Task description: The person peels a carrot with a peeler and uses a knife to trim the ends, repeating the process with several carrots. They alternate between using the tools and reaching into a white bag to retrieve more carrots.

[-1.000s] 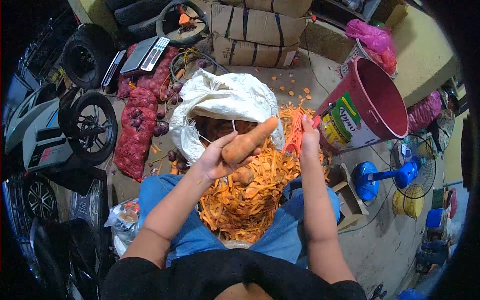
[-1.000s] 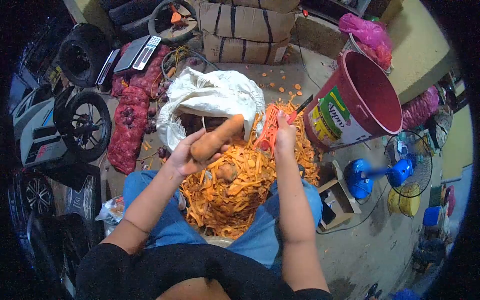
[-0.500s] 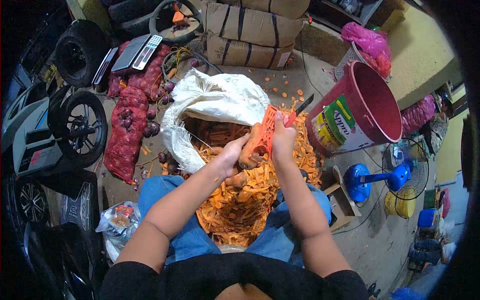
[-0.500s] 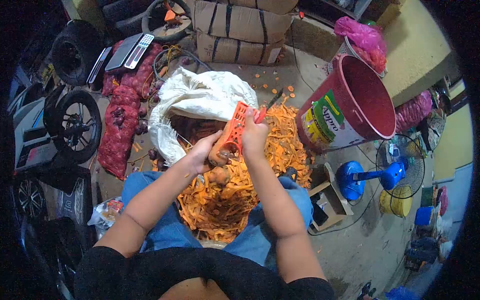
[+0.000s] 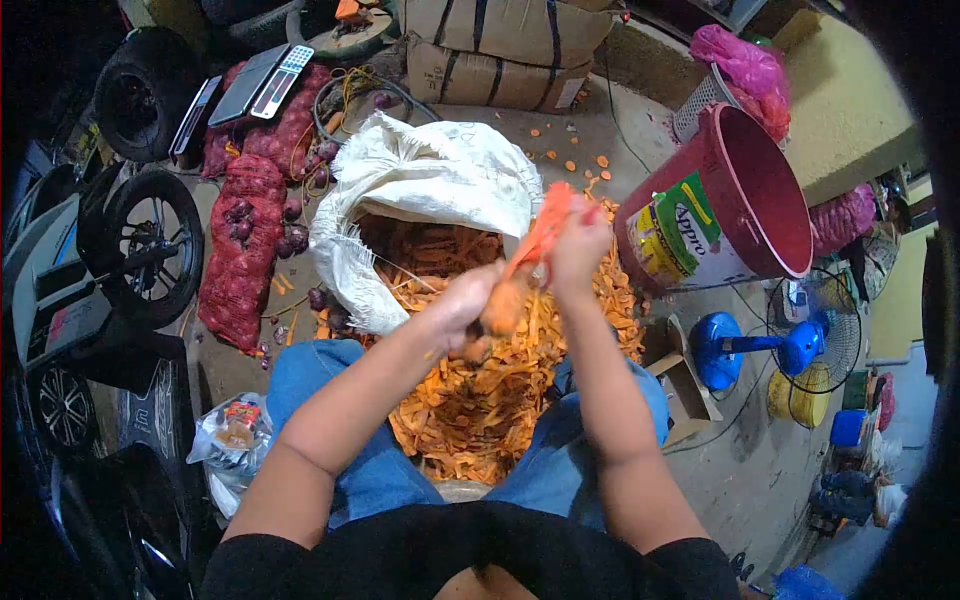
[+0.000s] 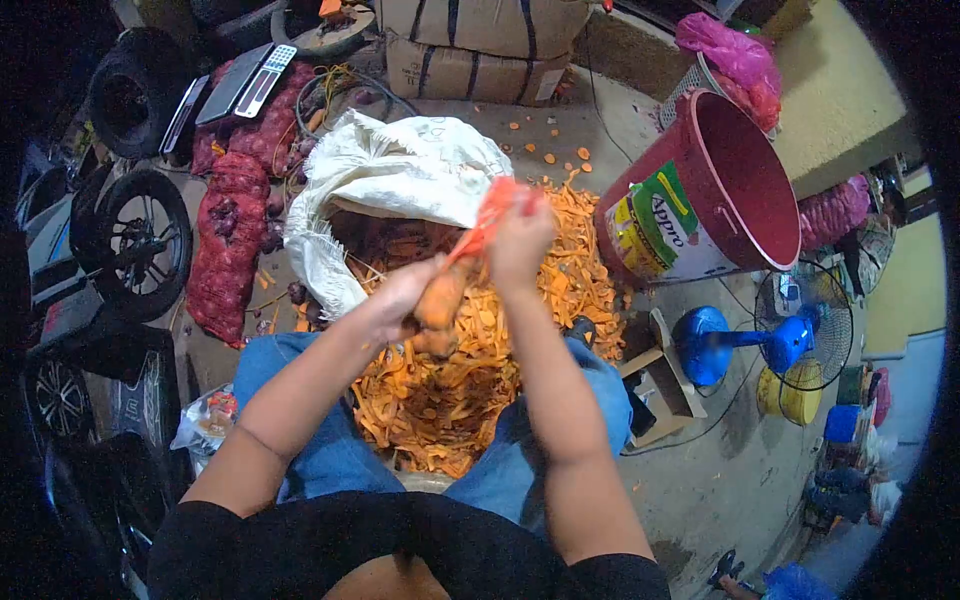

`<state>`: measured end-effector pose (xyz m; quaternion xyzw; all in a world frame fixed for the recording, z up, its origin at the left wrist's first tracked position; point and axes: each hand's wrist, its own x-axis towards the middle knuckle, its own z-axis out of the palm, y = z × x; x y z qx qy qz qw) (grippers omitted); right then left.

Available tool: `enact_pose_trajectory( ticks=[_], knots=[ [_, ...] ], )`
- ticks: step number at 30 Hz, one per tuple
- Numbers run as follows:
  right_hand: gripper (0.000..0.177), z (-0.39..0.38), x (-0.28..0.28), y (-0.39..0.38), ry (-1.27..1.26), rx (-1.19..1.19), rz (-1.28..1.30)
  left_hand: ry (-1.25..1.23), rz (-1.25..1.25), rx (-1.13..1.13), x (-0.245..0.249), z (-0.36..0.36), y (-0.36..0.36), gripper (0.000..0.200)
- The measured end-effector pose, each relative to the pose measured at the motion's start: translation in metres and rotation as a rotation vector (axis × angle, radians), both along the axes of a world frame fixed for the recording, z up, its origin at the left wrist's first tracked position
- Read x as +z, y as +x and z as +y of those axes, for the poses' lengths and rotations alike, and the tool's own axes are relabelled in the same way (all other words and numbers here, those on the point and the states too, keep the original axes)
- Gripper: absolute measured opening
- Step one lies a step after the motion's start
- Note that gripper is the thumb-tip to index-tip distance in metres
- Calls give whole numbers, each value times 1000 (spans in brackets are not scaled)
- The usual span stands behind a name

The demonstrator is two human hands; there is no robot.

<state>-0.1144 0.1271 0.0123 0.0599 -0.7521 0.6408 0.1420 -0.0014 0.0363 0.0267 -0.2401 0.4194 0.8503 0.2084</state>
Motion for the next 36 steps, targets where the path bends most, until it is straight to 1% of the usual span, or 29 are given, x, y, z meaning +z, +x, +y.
enact_pose_trajectory(
  ticks=[1,2,3,4,5,6,8,10,11,12,16,18,19,20,21,22,23,24,26,27,28,29,30,31,32,33,34,35,36],
  knots=[
    [22,11,5,-15,37,-119,-11,15,14,49,6,12,7,35],
    [22,23,9,-29,71,-239,-22,94,-68,140,17,21,10,36],
    [22,32,9,-37,72,-244,-27,84,-46,85,24,19,12,36],
    [22,39,9,-43,36,-273,-100,74,-26,30,26,17,15,36],
    [22,43,8,-44,0,-300,-171,128,15,66,12,11,12,37],
    [22,39,16,-38,0,-300,-170,181,61,105,-2,5,6,37],
    [22,21,39,-10,-223,-112,-342,160,15,140,-6,-1,2,37],
    [22,6,32,10,-93,60,-156,297,42,154,-21,-3,-1,34],
    [21,-1,27,23,-57,136,-118,360,29,217,-26,2,-4,31],
    [21,-5,23,32,-19,212,-81,362,28,218,-24,3,-3,31],
    [20,-8,12,31,26,231,-80,273,51,303,-8,8,1,28],
    [20,4,12,6,253,-8,71,-19,17,7,3,14,6,29],
    [21,15,10,-12,226,-83,90,72,10,-3,-11,17,10,32],
    [22,26,8,-28,200,-158,110,74,9,-7,-9,16,10,32],
    [22,35,10,-37,202,-161,108,65,47,-11,-5,13,9,32],
    [22,42,11,-44,159,-240,-30,53,83,-17,1,9,9,33],
    [22,44,12,-46,112,-317,-166,45,59,-21,11,3,8,33],
    [22,40,12,-44,109,-316,-163,43,62,-21,11,-3,7,33],
    [23,24,12,-28,-230,-82,-94,133,-7,25,8,-8,5,33],
    [22,13,36,-1,-137,-17,-252,224,39,93,-2,-7,2,32],
    [22,5,40,17,-64,61,-280,226,39,97,-5,-6,1,32],
    [22,-2,40,29,9,138,-307,243,43,152,-7,-5,0,32],
    [22,-6,36,36,9,138,-306,259,46,205,-9,-3,-2,31],
    [21,-9,29,41,-9,203,-208,224,11,289,-11,3,-7,32],
    [21,-10,25,43,-27,267,-109,224,10,289,-11,2,-5,32],
    [21,-9,25,41,52,224,-28,166,10,196,-8,-1,-1,34],
    [21,-6,23,33,51,225,-29,107,11,103,-4,-3,2,35],
    [20,0,17,18,98,114,37,45,6,-7,5,0,4,37],
    [20,7,13,2,144,1,104,45,8,-9,3,1,5,37]
  ],
)
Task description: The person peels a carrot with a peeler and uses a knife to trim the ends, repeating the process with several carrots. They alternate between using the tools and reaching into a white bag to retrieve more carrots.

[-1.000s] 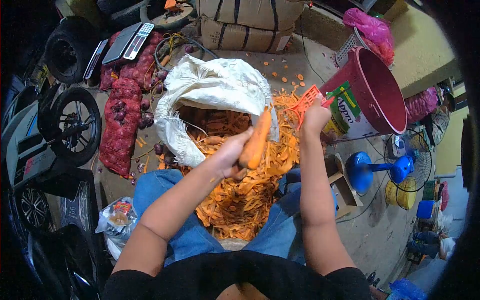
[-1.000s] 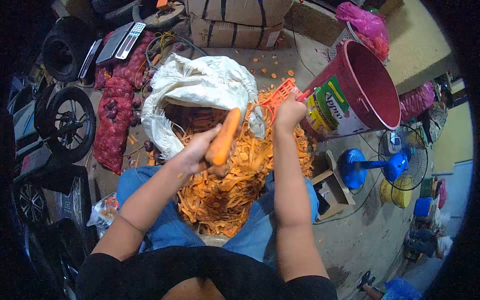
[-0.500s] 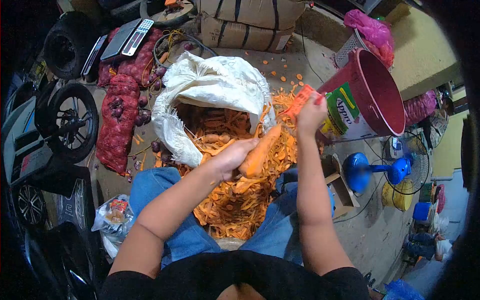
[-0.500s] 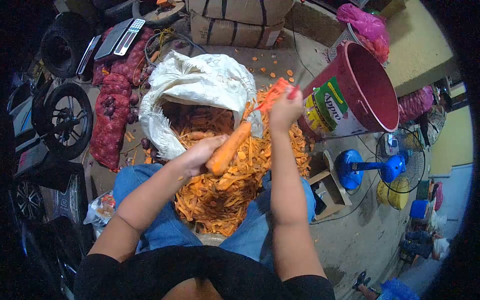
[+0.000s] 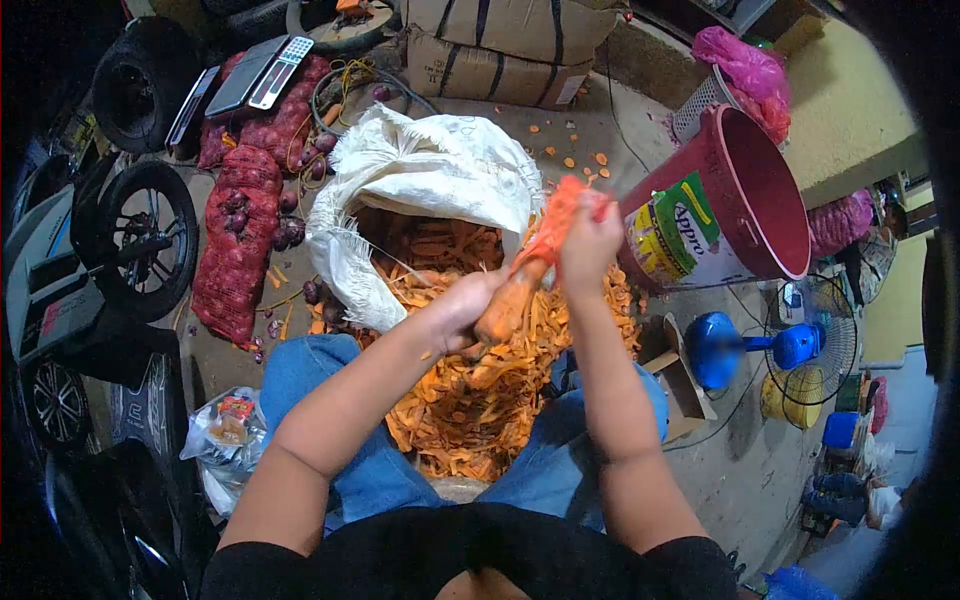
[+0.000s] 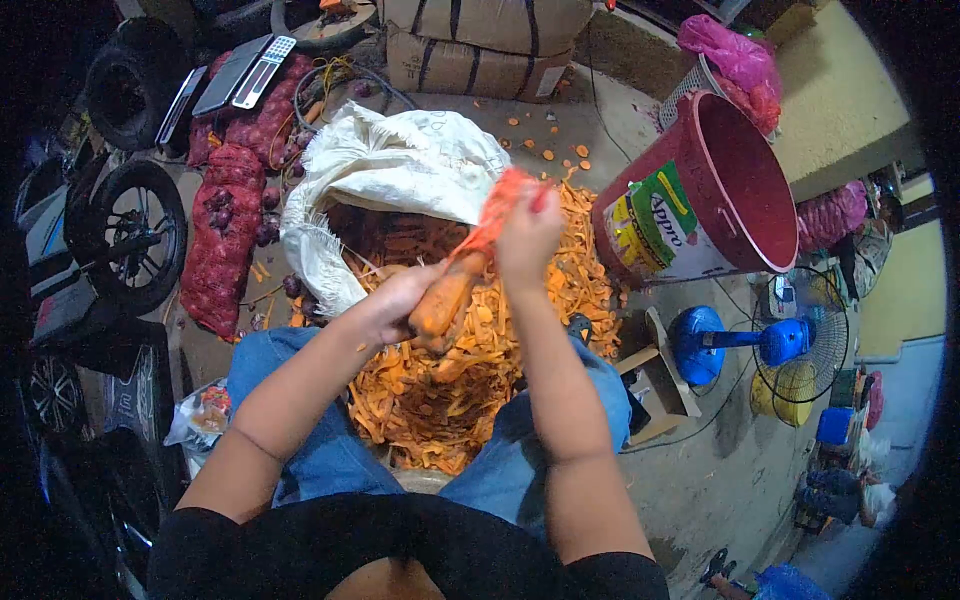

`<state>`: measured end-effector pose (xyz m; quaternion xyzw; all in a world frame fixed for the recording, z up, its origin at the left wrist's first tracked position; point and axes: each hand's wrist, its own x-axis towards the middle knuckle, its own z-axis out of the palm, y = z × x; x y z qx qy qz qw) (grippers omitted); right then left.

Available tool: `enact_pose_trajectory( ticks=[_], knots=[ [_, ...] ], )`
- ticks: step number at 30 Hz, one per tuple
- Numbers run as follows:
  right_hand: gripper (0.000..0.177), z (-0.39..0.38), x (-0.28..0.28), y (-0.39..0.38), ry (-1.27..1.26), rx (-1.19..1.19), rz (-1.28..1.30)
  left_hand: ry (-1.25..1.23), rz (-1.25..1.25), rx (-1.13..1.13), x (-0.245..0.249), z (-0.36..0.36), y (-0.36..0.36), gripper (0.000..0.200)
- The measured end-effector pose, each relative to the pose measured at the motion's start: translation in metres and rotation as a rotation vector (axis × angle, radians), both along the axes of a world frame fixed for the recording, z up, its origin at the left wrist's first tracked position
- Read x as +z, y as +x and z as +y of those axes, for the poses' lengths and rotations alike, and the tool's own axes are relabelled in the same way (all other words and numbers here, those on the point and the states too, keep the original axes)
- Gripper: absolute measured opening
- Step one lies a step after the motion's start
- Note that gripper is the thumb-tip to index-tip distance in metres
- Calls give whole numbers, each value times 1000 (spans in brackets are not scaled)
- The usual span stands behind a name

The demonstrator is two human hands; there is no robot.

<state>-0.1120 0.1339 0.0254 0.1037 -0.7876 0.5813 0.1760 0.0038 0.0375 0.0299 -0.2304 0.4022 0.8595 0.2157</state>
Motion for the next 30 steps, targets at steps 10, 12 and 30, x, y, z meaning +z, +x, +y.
enact_pose_trajectory(
  ticks=[10,12,30],
  knots=[
    [22,-7,19,22,-124,143,-279,102,12,42,-17,-9,-7,36],
    [21,-17,20,49,-4,217,-109,188,23,160,-16,-1,-9,33],
    [20,22,18,-28,15,-248,52,6,-5,40,5,-5,0,39]
  ],
)
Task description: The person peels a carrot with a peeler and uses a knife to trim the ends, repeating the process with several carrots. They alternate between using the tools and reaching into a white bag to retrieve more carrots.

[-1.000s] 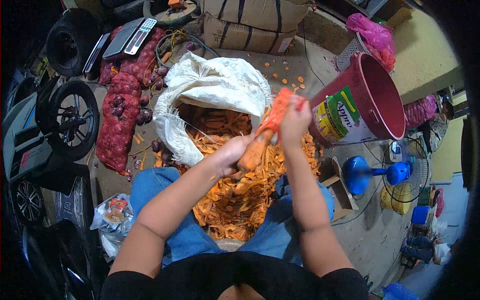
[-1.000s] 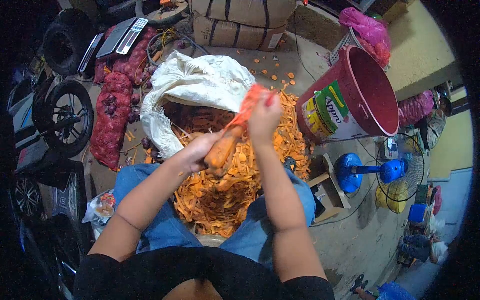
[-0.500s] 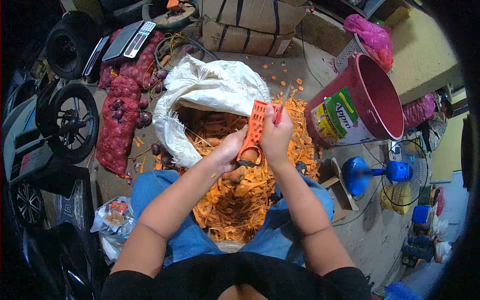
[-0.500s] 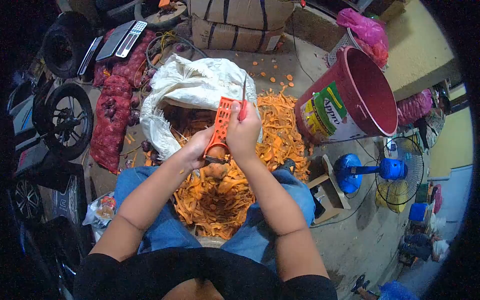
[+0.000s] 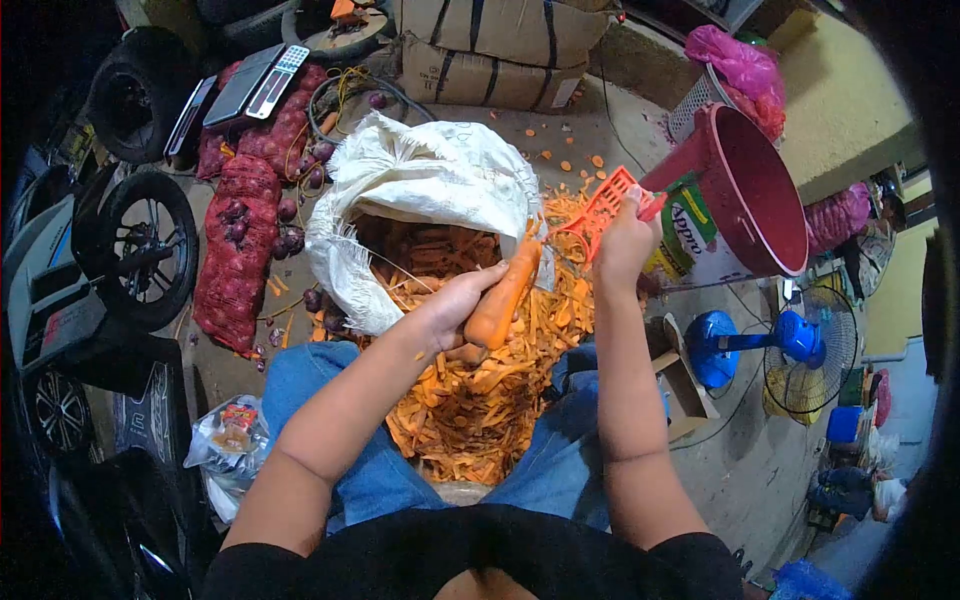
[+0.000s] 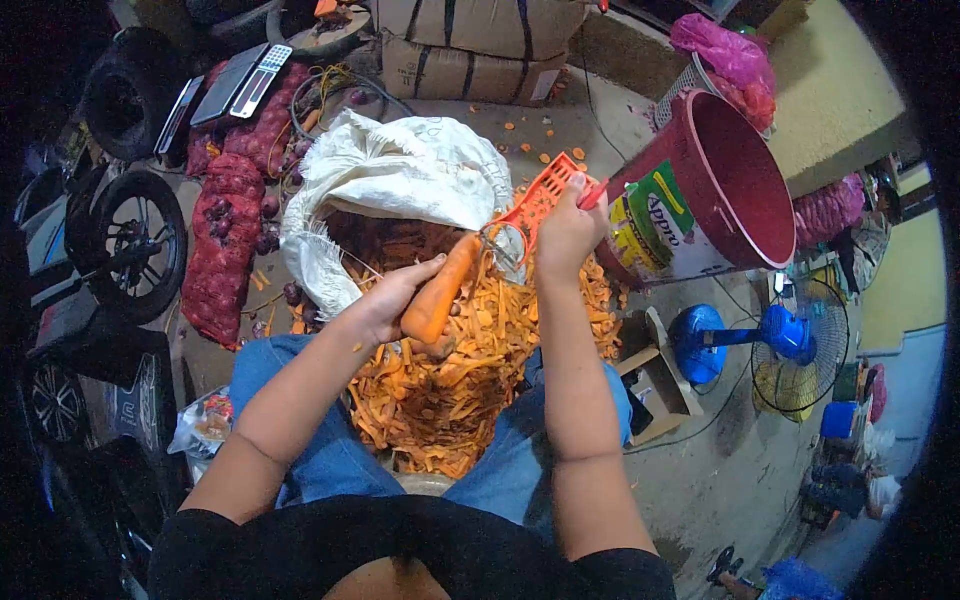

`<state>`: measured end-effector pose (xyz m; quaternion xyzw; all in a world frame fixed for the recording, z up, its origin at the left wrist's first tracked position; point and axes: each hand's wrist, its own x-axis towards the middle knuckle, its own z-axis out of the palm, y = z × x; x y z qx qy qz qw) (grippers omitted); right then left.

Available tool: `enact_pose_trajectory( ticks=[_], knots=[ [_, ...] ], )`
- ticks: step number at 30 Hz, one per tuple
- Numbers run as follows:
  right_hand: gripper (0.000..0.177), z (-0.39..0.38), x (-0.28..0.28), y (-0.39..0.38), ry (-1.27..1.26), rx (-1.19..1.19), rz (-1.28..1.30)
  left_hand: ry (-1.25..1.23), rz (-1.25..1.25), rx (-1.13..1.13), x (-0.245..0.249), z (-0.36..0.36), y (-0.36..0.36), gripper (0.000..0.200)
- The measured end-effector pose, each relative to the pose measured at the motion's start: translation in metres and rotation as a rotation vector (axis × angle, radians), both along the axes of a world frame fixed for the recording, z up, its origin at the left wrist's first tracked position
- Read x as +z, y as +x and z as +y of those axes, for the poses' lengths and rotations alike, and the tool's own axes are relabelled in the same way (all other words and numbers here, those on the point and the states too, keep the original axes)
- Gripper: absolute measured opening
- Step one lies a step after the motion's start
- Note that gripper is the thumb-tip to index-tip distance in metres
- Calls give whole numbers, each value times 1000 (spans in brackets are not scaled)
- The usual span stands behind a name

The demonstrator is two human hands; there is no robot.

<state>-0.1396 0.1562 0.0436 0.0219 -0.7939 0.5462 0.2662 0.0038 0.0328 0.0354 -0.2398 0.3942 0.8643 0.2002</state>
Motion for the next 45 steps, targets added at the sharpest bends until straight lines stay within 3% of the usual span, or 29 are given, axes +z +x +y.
enact_pose_trajectory(
  ticks=[4,6,10,11,13,17,19,22,23,24,26,28,30,32,35,37,38,40,41,43,45],
  knots=[
    [20,-1,12,9,-209,138,22,120,50,6,-17,-2,-6,36],
    [20,-12,6,23,-299,341,-247,152,28,61,-12,0,-6,36],
    [21,-33,-11,53,-206,451,-526,164,42,86,-20,-5,-9,36],
    [21,-37,-13,58,-203,453,-526,166,43,89,-26,-4,-11,36],
    [24,-44,-10,68,-494,571,-349,172,27,229,-32,-1,-14,35],
    [23,-37,-12,57,-258,491,-284,112,67,190,-23,4,-12,33],
    [19,-32,-15,48,23,337,-222,-145,175,97,-15,4,-12,32],
    [21,-3,-35,-10,96,16,-16,-185,90,-94,-6,12,4,33],
    [22,6,-41,-22,162,-72,68,-143,142,-59,-7,14,5,33],
    [22,6,-36,-19,161,-73,65,-144,139,-60,-7,12,6,33],
    [23,7,-18,-16,-163,-46,-242,-21,149,12,-3,4,0,31],
    [24,-4,-18,-6,-263,13,-226,43,128,47,-12,-2,-5,32],
    [24,-23,-3,25,-417,324,-265,171,73,117,-22,-6,-7,34],
    [26,-36,6,55,-169,378,-336,273,116,119,-13,-4,-6,36],
    [24,-40,-1,66,-193,509,-227,199,65,136,-8,-3,-6,37],
    [23,-34,-16,49,-119,411,-156,105,136,-75,-15,-8,-4,37],
    [22,-29,-23,35,-44,310,-82,105,134,-77,-13,-7,-2,37],
    [20,-9,-24,1,-29,89,0,50,23,-182,1,-3,5,38],
    [20,3,-22,-12,-13,0,-52,101,82,-212,-18,-4,3,40],
    [20,9,-18,-16,-6,-93,-106,173,74,-186,-11,-2,4,40],
    [19,7,-13,-14,-421,47,-292,195,-20,-63,2,-1,1,40]
  ],
)
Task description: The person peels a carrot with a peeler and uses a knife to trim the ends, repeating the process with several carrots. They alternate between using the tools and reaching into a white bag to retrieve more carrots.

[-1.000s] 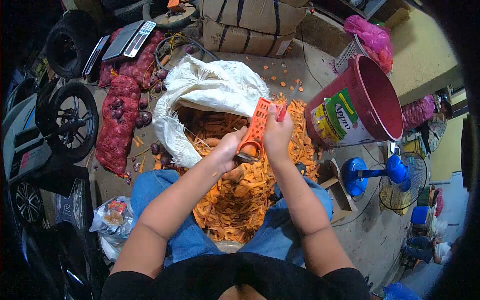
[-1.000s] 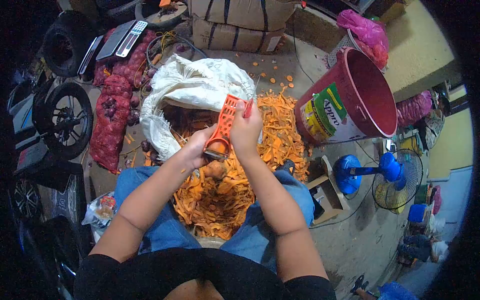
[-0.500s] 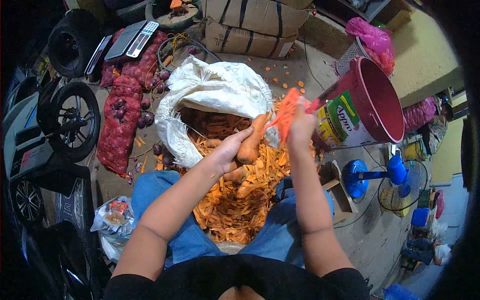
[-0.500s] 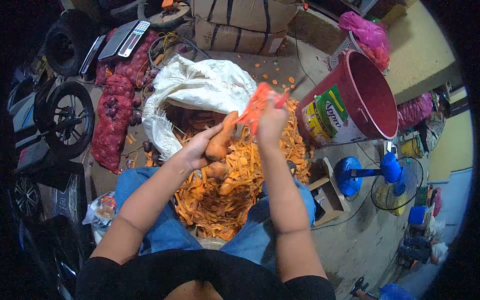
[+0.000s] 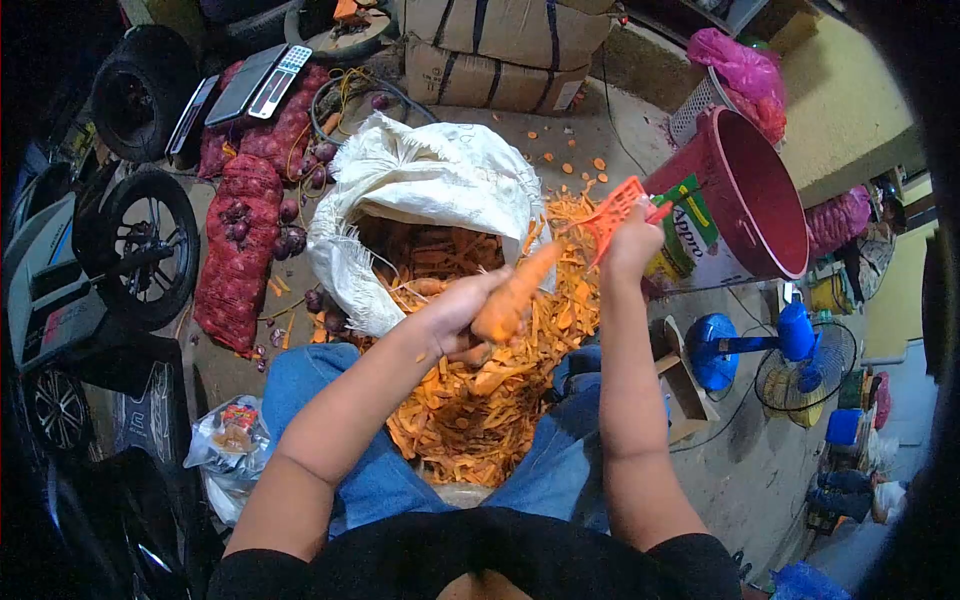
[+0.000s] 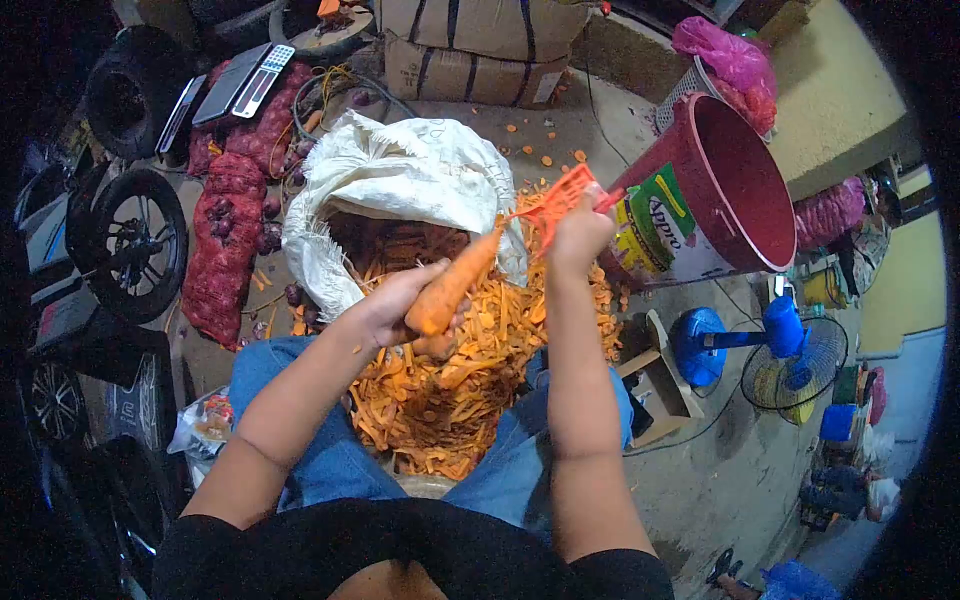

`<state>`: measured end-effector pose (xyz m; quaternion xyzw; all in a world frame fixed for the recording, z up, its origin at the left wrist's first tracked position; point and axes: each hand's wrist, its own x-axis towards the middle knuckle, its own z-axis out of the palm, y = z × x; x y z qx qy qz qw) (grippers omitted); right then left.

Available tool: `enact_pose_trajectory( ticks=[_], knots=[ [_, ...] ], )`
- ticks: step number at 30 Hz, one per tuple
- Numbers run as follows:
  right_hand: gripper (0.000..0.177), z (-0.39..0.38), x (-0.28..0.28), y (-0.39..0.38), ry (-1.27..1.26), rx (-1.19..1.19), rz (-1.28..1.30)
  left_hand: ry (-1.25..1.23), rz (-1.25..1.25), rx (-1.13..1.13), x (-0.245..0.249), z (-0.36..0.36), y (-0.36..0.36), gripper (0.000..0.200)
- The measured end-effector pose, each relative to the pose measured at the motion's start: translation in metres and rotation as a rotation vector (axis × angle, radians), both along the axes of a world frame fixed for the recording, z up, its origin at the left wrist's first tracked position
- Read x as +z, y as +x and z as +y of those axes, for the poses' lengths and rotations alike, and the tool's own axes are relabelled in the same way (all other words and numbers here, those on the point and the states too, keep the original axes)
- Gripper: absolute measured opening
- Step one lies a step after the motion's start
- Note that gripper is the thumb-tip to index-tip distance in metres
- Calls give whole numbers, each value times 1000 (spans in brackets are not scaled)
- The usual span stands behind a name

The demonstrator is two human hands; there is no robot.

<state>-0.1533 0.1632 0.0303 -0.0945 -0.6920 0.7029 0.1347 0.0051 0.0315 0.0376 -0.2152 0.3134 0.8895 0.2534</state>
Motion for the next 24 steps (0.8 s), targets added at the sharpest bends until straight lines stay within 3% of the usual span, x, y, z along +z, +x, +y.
enact_pose_trajectory(
  ticks=[2,4,8,10,12,15,17,18,20,22,24],
  knots=[
    [19,-17,1,21,-117,194,55,-38,36,51,-14,-4,-5,39],
    [19,-37,15,57,127,311,206,-40,80,114,-33,-5,-10,37],
    [18,-43,13,76,372,472,222,-74,67,262,-13,5,-7,35],
    [22,-34,3,51,451,293,319,-286,81,-7,-5,5,0,36],
    [23,-9,-2,7,443,8,425,-251,83,2,-2,12,5,36],
    [22,17,-11,-20,267,-145,194,-230,117,9,9,3,6,36],
    [22,14,4,-10,150,-48,45,-184,154,20,8,-4,1,36],
    [20,-3,9,3,-165,105,104,-152,105,72,0,-5,-2,37],
    [18,-22,4,29,0,322,221,-53,91,165,-18,-5,-7,38],
    [19,-38,27,70,200,471,88,-42,89,188,-15,-3,-10,38],
    [20,-43,17,77,245,485,142,-31,85,206,-9,-1,-11,37]
  ],
)
